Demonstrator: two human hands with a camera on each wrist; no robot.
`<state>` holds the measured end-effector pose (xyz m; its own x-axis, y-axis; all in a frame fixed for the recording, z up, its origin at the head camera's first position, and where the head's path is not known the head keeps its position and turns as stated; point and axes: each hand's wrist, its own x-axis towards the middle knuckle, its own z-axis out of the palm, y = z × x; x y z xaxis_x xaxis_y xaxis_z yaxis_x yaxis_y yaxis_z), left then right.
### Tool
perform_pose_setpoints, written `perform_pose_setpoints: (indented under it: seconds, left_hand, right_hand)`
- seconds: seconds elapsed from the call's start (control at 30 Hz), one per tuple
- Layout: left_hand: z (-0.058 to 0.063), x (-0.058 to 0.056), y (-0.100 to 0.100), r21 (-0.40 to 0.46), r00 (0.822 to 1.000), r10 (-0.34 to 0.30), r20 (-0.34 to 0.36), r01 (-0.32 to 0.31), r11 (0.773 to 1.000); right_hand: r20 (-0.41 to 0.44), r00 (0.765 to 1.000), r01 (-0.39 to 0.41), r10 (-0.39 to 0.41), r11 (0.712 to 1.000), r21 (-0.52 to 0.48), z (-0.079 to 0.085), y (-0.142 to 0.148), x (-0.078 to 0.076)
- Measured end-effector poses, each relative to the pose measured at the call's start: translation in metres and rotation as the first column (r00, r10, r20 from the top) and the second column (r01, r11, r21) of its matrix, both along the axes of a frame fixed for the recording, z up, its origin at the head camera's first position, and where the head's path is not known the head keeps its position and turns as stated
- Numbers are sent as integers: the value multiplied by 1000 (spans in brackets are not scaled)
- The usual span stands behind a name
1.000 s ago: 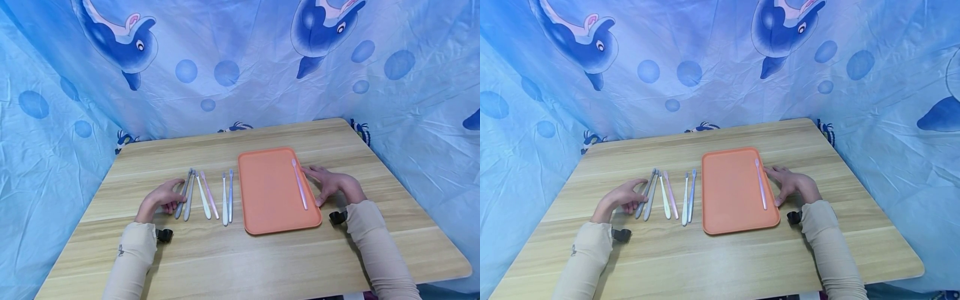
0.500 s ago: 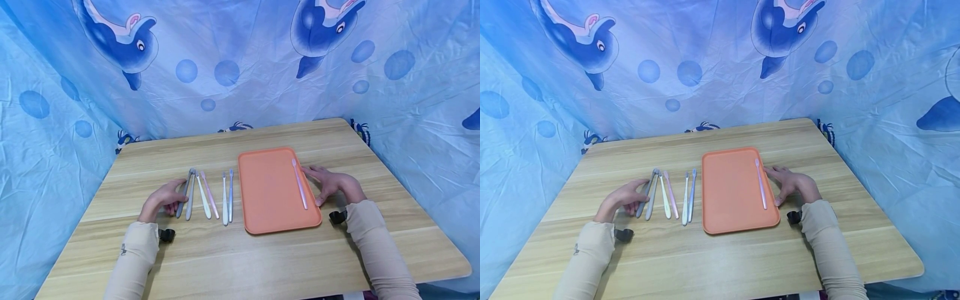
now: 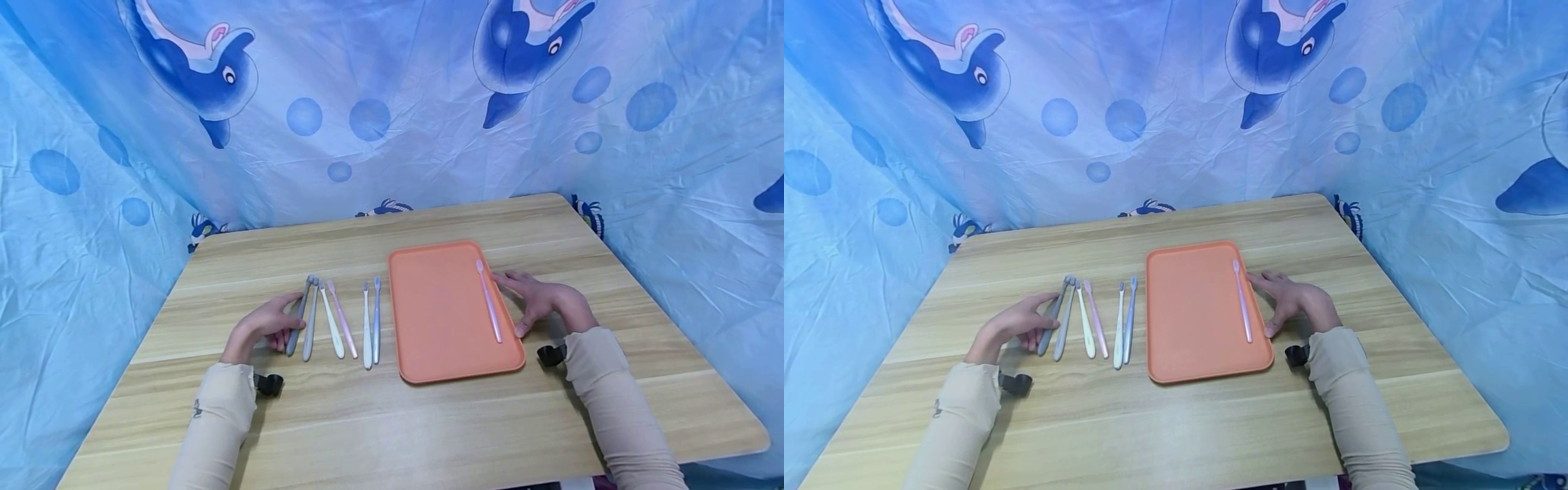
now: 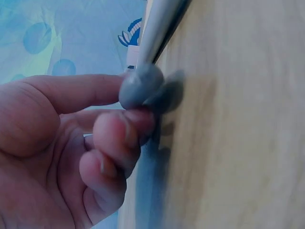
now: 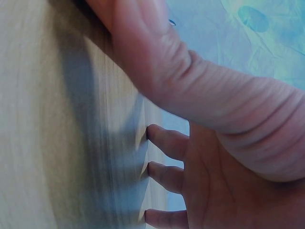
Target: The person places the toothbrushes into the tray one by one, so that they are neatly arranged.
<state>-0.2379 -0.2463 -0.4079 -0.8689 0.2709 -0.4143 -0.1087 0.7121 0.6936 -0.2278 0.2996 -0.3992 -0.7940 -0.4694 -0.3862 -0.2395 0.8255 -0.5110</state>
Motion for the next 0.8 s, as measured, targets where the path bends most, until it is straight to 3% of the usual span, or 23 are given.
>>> perform_pose_setpoints:
  seconds: [0.3,0.8]
  left_hand:
    - [1,-1,-5,134,999,0,40,-5,991]
    - [9,-3,-3,316,993,15,114,-50,947]
  right_hand:
    - [1,1000,10,-10,1000,-1,0,0,1]
    - [-21,1000,-10,10,1000,-22,-3,2,0]
